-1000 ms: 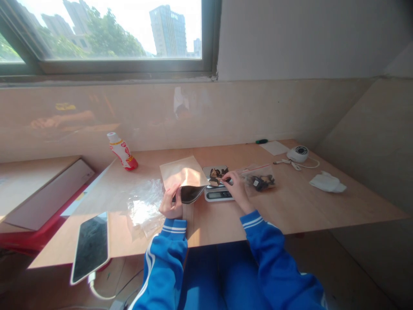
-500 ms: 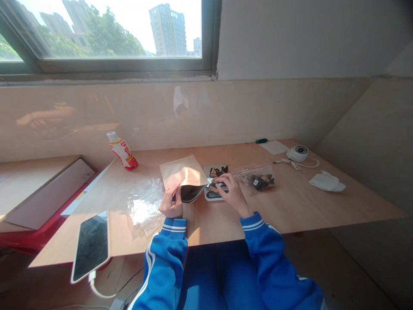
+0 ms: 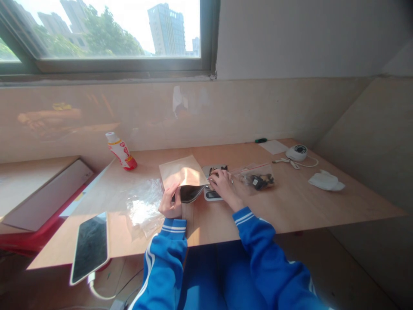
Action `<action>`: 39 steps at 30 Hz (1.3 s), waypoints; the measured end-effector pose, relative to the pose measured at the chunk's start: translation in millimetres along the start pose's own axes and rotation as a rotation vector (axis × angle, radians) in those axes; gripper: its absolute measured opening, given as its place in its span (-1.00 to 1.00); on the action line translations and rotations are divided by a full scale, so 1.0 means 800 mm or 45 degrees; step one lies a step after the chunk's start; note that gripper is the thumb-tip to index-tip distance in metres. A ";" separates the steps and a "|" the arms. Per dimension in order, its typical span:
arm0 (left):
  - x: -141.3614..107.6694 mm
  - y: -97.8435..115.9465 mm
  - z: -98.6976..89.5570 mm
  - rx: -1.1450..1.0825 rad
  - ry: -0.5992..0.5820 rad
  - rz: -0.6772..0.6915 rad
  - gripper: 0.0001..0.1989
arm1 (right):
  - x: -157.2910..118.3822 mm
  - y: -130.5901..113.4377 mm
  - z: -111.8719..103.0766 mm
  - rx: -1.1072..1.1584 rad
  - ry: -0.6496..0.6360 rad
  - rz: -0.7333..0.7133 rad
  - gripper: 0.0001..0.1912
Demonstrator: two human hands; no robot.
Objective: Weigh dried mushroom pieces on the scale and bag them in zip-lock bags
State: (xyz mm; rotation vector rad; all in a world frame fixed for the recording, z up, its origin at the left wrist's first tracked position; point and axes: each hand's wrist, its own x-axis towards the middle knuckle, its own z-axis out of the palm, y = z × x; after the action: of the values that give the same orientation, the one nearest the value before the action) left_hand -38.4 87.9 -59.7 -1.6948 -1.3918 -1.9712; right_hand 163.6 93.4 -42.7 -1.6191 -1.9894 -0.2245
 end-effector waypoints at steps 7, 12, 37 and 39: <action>-0.001 0.000 0.000 -0.029 -0.004 0.007 -0.85 | 0.000 0.004 0.011 -0.060 0.020 -0.026 -0.86; 0.000 0.000 0.001 -0.032 0.016 0.012 -0.85 | 0.006 0.004 0.016 -0.099 -0.004 -0.004 -0.87; 0.001 0.005 -0.001 0.026 -0.001 -0.037 -0.86 | -0.004 -0.001 -0.012 0.155 -0.074 -0.080 -0.88; 0.000 0.003 -0.001 0.014 -0.006 -0.022 -0.86 | -0.008 0.000 -0.014 0.188 -0.095 -0.092 -0.85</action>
State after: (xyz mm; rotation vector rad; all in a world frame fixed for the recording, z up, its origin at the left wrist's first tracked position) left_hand -37.3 85.7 -58.0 -1.6896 -1.4211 -1.9666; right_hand 167.9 82.8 -36.7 -1.4840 -2.0710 -0.0434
